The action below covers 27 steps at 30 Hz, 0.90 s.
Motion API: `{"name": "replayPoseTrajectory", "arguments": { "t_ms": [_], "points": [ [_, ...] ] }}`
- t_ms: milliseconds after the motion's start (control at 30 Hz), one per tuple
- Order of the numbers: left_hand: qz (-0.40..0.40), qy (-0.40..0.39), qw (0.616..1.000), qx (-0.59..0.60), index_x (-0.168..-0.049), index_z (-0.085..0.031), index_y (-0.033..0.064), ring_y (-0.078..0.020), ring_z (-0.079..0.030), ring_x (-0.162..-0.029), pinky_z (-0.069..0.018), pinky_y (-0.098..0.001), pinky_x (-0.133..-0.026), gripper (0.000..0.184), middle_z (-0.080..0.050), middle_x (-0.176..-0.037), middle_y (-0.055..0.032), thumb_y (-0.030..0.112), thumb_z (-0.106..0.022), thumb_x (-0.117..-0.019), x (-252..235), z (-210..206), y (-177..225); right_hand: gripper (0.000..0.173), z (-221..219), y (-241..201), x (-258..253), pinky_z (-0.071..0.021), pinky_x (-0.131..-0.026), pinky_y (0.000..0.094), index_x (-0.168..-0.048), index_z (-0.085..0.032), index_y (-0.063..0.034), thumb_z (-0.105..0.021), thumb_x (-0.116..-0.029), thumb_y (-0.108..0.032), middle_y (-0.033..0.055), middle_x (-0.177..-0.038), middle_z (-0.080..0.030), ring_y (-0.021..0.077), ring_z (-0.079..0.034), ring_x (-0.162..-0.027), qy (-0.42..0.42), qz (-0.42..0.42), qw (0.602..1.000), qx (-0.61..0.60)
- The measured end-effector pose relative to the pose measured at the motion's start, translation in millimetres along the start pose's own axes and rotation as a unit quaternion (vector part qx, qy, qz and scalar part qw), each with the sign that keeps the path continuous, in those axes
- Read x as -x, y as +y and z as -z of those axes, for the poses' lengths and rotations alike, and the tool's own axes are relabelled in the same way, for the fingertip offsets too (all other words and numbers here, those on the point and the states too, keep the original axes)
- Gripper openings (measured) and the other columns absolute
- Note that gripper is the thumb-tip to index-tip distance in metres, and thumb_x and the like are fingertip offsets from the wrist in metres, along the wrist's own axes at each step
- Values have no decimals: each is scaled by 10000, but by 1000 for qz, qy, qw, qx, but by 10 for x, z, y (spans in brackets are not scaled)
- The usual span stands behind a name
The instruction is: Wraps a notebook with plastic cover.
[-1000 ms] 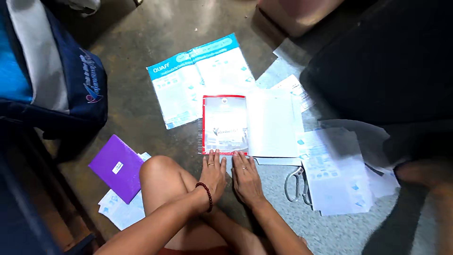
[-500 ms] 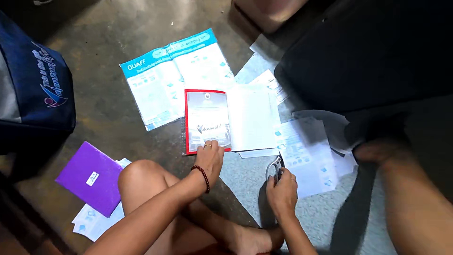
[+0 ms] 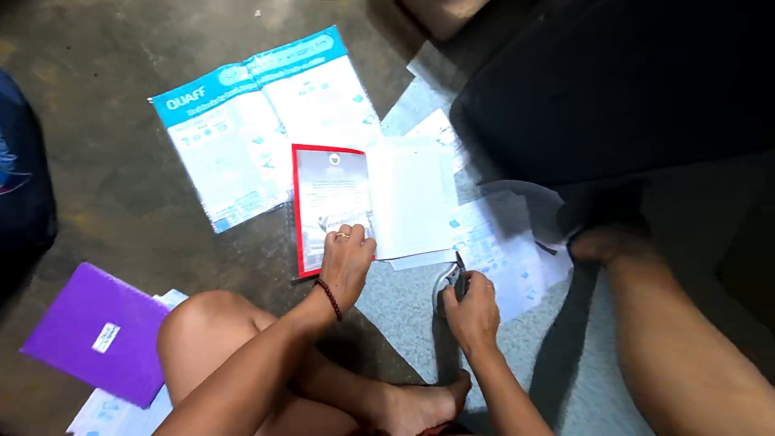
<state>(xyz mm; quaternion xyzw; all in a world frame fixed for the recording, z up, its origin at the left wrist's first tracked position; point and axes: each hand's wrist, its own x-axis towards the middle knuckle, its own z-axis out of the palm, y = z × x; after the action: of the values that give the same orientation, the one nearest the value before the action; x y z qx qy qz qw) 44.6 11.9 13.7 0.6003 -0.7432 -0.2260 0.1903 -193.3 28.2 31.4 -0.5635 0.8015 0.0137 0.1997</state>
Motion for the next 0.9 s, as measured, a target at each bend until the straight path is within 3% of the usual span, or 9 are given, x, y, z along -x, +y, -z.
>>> {"name": "replayPoseTrajectory", "arguments": {
  "t_ms": [67,133,333,467,567,667,733,833,900],
  "points": [
    [-21,43,999,-10,-852,-718,-8,-391,-661,-883,-503,-516,-738,33,-660,-886,-193,22,-714,-865,47,-40,50,426,2,-1,-12,-517,-886,597,-1309,-559,93,-639,-937,-100,334,-1229,-586,475,-633,-1081,0,-14,1000,-6],
    [-18,37,999,-20,-832,-714,-30,-390,-691,-815,-528,-499,-678,83,-673,-824,-200,1,-654,-881,109,-15,123,464,20,-16,-43,-522,-878,585,-1319,-550,73,-670,-906,-101,308,-1198,-617,453,-649,-1068,-8,-29,1000,-3],
    [44,-71,996,25,-1042,-724,-51,-426,-685,-944,-551,-520,-790,174,-683,-985,-246,57,-632,-942,206,96,138,548,196,-9,-152,-513,-817,594,-1293,-555,51,-759,-815,-123,236,-1018,-676,408,-670,-945,-32,-69,996,-43],
    [76,-123,988,50,-1136,-707,-56,-434,-660,-1051,-528,-528,-889,235,-676,-1075,-261,85,-622,-969,177,165,103,495,318,11,-81,-512,-728,476,-1238,-553,50,-764,-796,-25,162,-916,-638,272,-623,-782,-30,-98,983,-154],
    [82,-151,984,46,-1163,-695,-56,-435,-650,-1079,-519,-531,-913,251,-670,-1104,-264,95,-614,-981,166,186,104,479,358,65,62,-497,-624,380,-1258,-513,44,-710,-822,17,99,-826,-592,181,-568,-655,-67,-132,961,-235],
    [82,-177,980,45,-1202,-681,-54,-433,-638,-1118,-508,-530,-939,275,-663,-1144,-267,107,-605,-993,137,204,130,574,415,79,330,-533,-545,341,-1400,-378,52,-596,-871,86,101,-827,-546,162,-573,-602,-87,-196,907,-361],
    [92,-203,973,55,-1241,-665,-50,-423,-622,-1163,-491,-525,-983,295,-654,-1189,-262,108,-580,-1007,121,244,134,535,443,77,545,-472,-495,258,-1417,-374,37,-548,-913,90,54,-792,-537,96,-535,-555,-76,-218,877,-422],
    [96,-192,974,71,-1235,-671,-50,-408,-638,-1148,-499,-511,-979,287,-665,-1177,-255,96,-543,-1024,105,272,93,277,485,120,794,-409,-414,163,-1240,-434,-2,-536,-987,45,-3,-708,-570,20,-481,-458,-68,-233,825,-510],
    [92,-164,979,74,-1190,-690,-52,-400,-667,-1088,-520,-509,-933,267,-684,-1118,-251,89,-534,-1026,95,257,75,74,523,250,968,-447,-423,146,-1113,-456,-47,-440,-1067,-101,-19,-716,-606,7,-506,-459,-129,-191,794,-563]
  ]
}}
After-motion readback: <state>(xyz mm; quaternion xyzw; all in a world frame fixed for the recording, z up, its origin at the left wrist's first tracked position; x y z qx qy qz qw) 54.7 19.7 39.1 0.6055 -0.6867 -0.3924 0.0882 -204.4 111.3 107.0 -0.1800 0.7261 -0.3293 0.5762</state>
